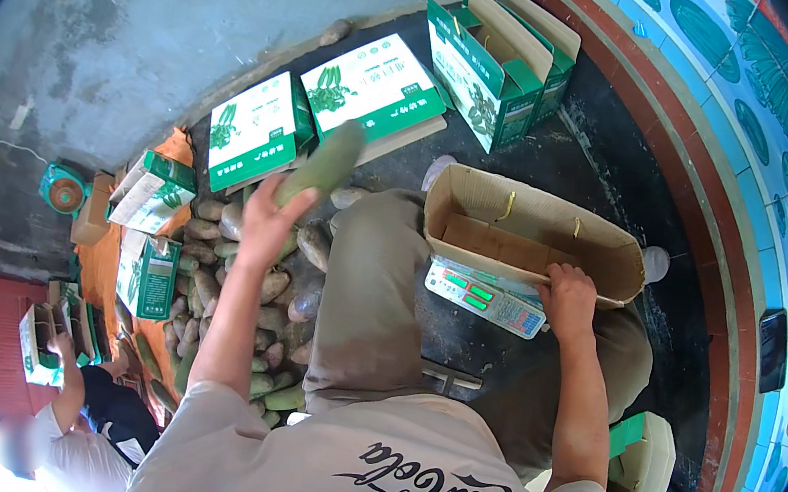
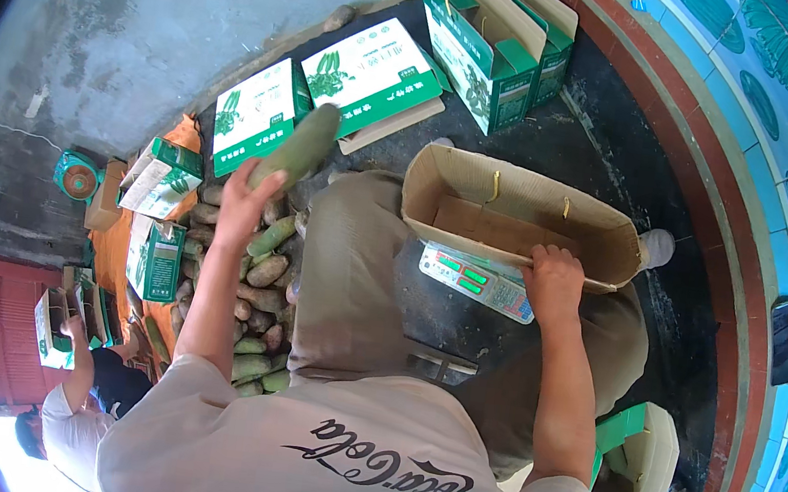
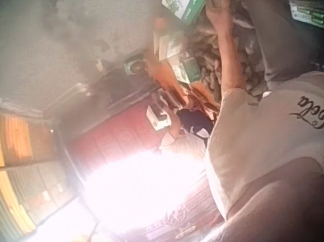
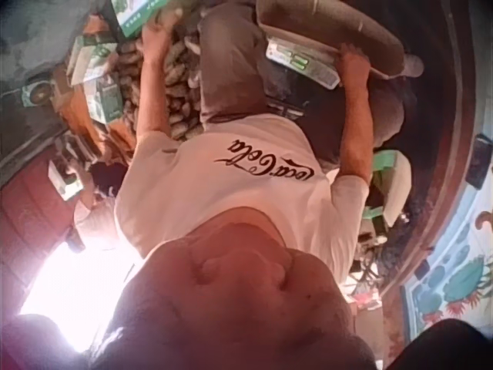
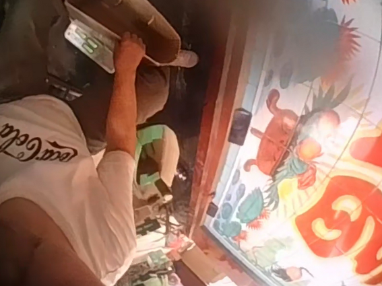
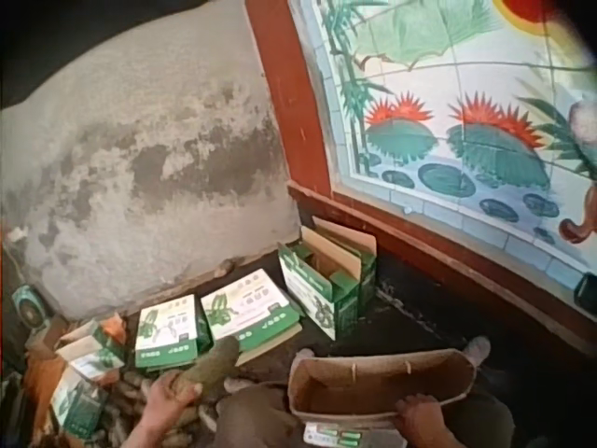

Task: Picking up large root vegetables from a pile on the floor, weighing them on a digital scale, and placing them into cardboard boxes.

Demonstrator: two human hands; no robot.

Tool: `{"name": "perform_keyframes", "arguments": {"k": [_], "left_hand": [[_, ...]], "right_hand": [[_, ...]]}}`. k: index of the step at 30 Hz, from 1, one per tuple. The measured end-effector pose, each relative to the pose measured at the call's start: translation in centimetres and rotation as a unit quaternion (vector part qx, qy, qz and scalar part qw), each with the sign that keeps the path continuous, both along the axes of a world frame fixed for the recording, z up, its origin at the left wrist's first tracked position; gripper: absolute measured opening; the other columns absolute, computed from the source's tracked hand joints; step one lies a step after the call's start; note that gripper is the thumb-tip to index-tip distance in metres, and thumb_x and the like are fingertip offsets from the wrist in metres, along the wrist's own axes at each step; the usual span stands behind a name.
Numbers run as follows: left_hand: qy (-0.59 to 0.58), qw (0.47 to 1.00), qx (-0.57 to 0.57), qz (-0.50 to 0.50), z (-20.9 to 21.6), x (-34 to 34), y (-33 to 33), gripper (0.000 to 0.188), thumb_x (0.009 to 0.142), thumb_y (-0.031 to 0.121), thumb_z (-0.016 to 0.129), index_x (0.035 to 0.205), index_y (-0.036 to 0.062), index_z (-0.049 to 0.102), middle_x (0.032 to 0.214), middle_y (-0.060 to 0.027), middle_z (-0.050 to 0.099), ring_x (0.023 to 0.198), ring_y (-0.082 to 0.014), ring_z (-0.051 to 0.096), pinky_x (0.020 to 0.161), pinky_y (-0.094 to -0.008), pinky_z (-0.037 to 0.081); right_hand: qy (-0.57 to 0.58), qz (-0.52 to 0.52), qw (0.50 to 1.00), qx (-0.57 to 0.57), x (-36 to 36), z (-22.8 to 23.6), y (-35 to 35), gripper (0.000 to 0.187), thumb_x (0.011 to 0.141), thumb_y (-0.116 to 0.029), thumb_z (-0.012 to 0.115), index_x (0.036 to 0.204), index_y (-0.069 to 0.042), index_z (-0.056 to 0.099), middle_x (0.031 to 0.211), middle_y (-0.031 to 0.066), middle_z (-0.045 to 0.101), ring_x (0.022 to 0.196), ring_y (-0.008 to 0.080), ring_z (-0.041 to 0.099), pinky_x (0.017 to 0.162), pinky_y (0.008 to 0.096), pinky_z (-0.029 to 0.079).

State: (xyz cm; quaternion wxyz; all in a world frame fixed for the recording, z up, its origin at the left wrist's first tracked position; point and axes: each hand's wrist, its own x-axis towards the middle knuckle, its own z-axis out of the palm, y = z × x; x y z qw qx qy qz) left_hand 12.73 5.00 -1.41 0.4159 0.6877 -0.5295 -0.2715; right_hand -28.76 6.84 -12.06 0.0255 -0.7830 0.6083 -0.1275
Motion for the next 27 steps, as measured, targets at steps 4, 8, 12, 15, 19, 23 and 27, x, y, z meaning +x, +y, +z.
{"name": "perform_keyframes", "arguments": {"k": [4,8,12,15,19,23,27], "left_hand": [[0.002,0.988,0.038,-0.148,2.2,-8.1,-2.5,0.051,0.076,0.037,0.071,0.106,-0.0032,0.06,0.096,-0.016,0.065,0.09,-0.0226,0.062,0.078,-0.0334,0.048],[-0.115,0.946,0.121,-0.279,-1.4,-14.6,-5.0,0.057,0.073,0.052,0.066,0.092,-0.0017,0.061,0.098,-0.022,0.063,0.094,-0.037,0.06,0.081,-0.0421,0.047],[-0.183,0.923,0.113,-0.32,-4.9,-19.9,-6.4,0.051,0.076,0.046,0.068,0.098,0.0004,0.062,0.091,-0.0184,0.065,0.088,-0.0304,0.063,0.077,-0.0389,0.048],[-0.124,0.923,0.089,-0.354,-8.8,-21.9,-7.2,0.045,0.079,0.037,0.067,0.105,0.0021,0.061,0.095,-0.0186,0.065,0.09,-0.0305,0.063,0.08,-0.0376,0.048],[-0.051,0.937,0.063,-0.339,-8.5,-21.7,-6.6,0.038,0.083,0.022,0.064,0.116,0.0045,0.057,0.1,-0.0181,0.065,0.092,-0.0271,0.063,0.083,-0.0345,0.048],[-0.039,0.947,0.003,-0.32,-2.4,-18.4,-4.4,0.032,0.086,0.016,0.06,0.115,0.0048,0.058,0.103,-0.0135,0.065,0.093,-0.0206,0.062,0.083,-0.0312,0.048],[0.04,0.971,-0.134,-0.193,-0.3,-11.1,-2.5,0.028,0.089,0.011,0.054,0.115,0.003,0.058,0.107,-0.0126,0.063,0.098,-0.0185,0.06,0.085,-0.0307,0.047]], "right_hand": [[0.004,-0.006,1.0,-0.007,-0.3,-0.2,-0.1,0.023,0.064,-0.018,0.075,0.078,-0.009,0.059,0.076,0.0057,0.059,0.077,0.0247,0.059,0.069,0.0378,0.047],[0.015,-0.001,1.0,-0.001,-0.3,-0.5,-0.3,0.024,0.064,-0.019,0.075,0.079,-0.009,0.059,0.078,0.0063,0.06,0.078,0.0247,0.06,0.07,0.0375,0.048],[0.007,0.003,1.0,0.009,-0.3,-0.3,-0.3,0.027,0.063,-0.016,0.077,0.082,-0.008,0.06,0.08,0.0075,0.06,0.079,0.0264,0.059,0.07,0.0381,0.049],[0.01,0.005,1.0,0.01,-0.3,-0.3,-0.3,0.027,0.063,-0.017,0.076,0.083,-0.008,0.06,0.081,0.0076,0.06,0.08,0.0264,0.06,0.071,0.038,0.049],[0.019,0.012,1.0,0.021,-0.4,-0.2,-0.3,0.023,0.065,-0.018,0.074,0.082,-0.009,0.062,0.081,0.0077,0.061,0.081,0.0261,0.06,0.071,0.0383,0.049],[-0.008,0.018,0.998,0.062,-0.9,-1.1,-0.5,0.025,0.066,-0.016,0.073,0.087,-0.007,0.063,0.081,0.01,0.062,0.082,0.0282,0.061,0.073,0.0394,0.05],[-0.015,0.024,0.998,0.048,-0.4,-1.3,-1.2,0.026,0.067,-0.017,0.071,0.09,-0.006,0.064,0.082,0.0113,0.062,0.083,0.029,0.062,0.075,0.0395,0.05]]}}
